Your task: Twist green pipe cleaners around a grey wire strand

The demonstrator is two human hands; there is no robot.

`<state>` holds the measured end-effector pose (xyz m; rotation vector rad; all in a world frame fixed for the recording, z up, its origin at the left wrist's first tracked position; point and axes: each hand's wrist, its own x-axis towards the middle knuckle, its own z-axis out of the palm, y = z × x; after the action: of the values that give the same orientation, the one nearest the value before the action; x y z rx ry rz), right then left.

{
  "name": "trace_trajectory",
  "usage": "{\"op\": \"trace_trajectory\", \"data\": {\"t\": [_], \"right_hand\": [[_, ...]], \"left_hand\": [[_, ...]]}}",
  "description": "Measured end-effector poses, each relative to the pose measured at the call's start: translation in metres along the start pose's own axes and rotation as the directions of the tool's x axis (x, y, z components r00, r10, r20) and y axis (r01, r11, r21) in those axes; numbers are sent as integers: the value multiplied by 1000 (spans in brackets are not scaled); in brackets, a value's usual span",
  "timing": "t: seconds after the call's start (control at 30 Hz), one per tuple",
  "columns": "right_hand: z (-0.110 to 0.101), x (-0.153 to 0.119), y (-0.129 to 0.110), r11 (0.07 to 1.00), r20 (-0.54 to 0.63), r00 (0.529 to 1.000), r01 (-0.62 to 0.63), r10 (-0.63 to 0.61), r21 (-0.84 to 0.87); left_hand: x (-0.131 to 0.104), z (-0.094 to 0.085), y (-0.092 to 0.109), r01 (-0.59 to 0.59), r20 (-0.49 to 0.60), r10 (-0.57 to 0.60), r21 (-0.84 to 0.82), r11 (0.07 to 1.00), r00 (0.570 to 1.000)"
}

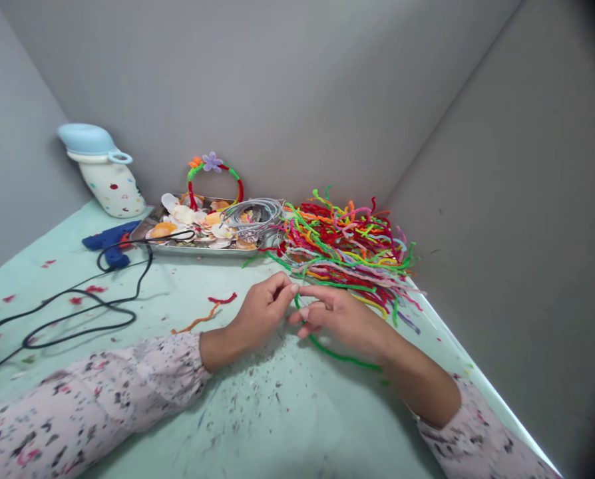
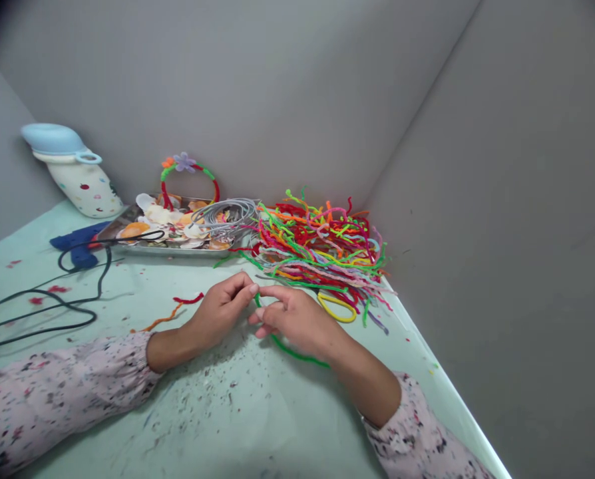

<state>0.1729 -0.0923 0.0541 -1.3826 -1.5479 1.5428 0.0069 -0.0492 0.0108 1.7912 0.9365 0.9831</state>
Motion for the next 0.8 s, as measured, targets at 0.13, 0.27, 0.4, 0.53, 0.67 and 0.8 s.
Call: {"op": "trace_trajectory", "data": {"t": [0.13, 0.27, 0.4, 0.53, 0.67, 0.8], "right_hand": [[-1, -2, -2, 997, -38, 999, 27, -29, -67], [3, -5, -1, 974, -206, 969, 93, -136, -207], [8, -7, 0, 915, -293, 912, 170, -287, -366], [6, -3, 0, 950, -350, 892, 215, -285, -226], [-2, 2, 2, 951, -393, 878, 308, -275, 25], [-7, 4, 3, 908, -428, 824, 419, -371, 20]], "left_hand": [[0, 0, 2, -34, -19, 34, -18, 999, 999], [0, -1, 5, -48, -64, 44, -56, 997, 997], [-1, -1, 5, -47, -81, 38, -108, 993, 996], [-1, 0, 4, -40, -78, 31, -110, 993, 996], [0, 0, 2, -15, -53, 10, -108, 994, 999], [0, 0, 3, -1, -36, -2, -83, 997, 999]]}}
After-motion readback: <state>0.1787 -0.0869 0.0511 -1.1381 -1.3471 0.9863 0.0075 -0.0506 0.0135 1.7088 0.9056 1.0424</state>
